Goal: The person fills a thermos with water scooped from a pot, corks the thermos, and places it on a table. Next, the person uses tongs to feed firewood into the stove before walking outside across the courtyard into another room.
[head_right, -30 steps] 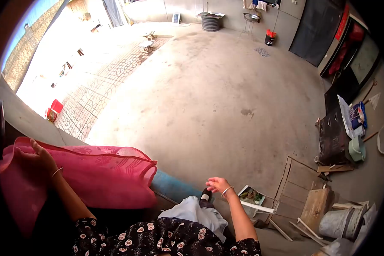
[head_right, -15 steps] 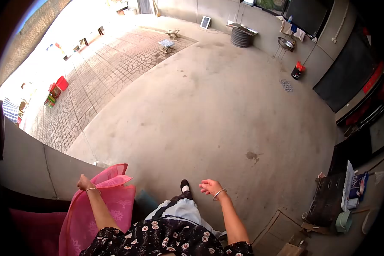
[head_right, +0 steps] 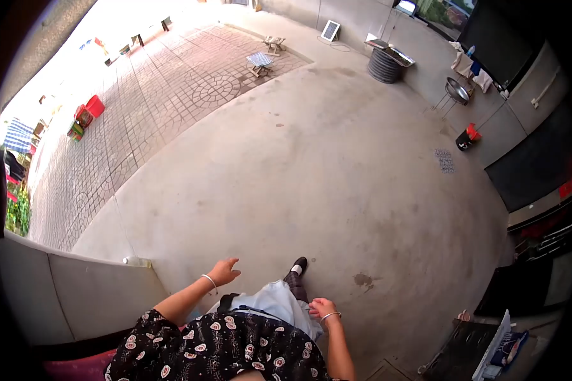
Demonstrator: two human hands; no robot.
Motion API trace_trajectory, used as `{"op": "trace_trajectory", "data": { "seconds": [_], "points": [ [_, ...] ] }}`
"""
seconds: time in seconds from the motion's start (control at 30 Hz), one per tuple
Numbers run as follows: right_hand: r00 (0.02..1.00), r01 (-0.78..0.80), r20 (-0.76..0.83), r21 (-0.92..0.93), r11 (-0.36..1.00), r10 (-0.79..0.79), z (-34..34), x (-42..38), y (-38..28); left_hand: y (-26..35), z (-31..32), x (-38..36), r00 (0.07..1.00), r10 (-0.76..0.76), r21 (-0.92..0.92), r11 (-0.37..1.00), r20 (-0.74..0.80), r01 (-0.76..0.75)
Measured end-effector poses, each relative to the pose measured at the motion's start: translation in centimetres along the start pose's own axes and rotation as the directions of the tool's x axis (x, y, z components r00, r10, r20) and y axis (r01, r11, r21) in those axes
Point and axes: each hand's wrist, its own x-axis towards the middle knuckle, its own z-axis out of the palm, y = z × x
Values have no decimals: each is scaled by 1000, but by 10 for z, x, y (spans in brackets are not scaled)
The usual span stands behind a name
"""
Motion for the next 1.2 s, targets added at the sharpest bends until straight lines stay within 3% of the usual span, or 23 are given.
{"op": "trace_trajectory", "data": {
  "seconds": [0.03, 0.07, 0.1, 0.17, 0.27, 0.4, 0.5, 0.63, 0.77, 0.8, 0.83, 0.97, 1.03, 1.07, 1.2],
  "points": [
    [999, -20, 25, 3, 1000, 20, -15, 13, -16, 0, -8, 17, 994, -88, -9, 996, 63, 89],
    [999, -10, 36, -39, 999, 12, -33, 26, -31, -15, -15, 38, 996, -48, 1, 999, 72, 48],
    [999, 3, 36, -45, 999, -2, -47, 31, -56, 2, -50, 47, 981, -166, -56, 983, 105, 172],
    [999, 32, 17, -73, 997, -31, -78, 47, -109, 3, -103, 73, 976, -204, -144, 971, -72, 192],
    [1000, 10, 6, -157, 988, -10, -132, 79, -175, 37, -184, 93, 961, -255, -203, 952, -106, 231],
    [999, -48, -18, -269, 962, 45, -165, 116, -251, 76, -238, 101, 955, -295, -336, 898, 19, 284],
    [997, -74, -12, -315, 946, 74, -172, 152, -304, 87, -254, 127, 956, -211, -325, 907, 203, 269],
    [994, -102, 4, -365, 925, 111, -175, 198, -376, 84, -284, 178, 820, -215, -310, 851, 531, 424],
    [992, -108, 22, -398, 911, 127, -170, 267, -478, 108, -331, 277, 530, -205, -181, 789, 823, 587],
    [992, -95, 36, -390, 916, 118, -176, 282, -499, 116, -336, 297, 471, -189, -154, 787, 862, 597],
    [992, -58, 87, -353, 934, 94, -192, 253, -464, 142, -310, 240, 453, -201, -117, 805, 869, 582],
    [996, -51, 49, -305, 951, 69, -221, 303, -539, 184, -310, 316, 277, -92, -86, 818, 956, 569],
    [995, -74, 48, -309, 948, 93, -238, 343, -587, 200, -316, 369, 265, -43, -139, 765, 963, 629],
    [995, -70, 46, -319, 945, 89, -220, 312, -562, 192, -309, 322, 257, -22, -156, 744, 966, 650],
    [998, -50, 21, -351, 935, 62, -205, 305, -590, 208, -327, 313, 303, -80, -134, 768, 950, 626]
  ]
}}
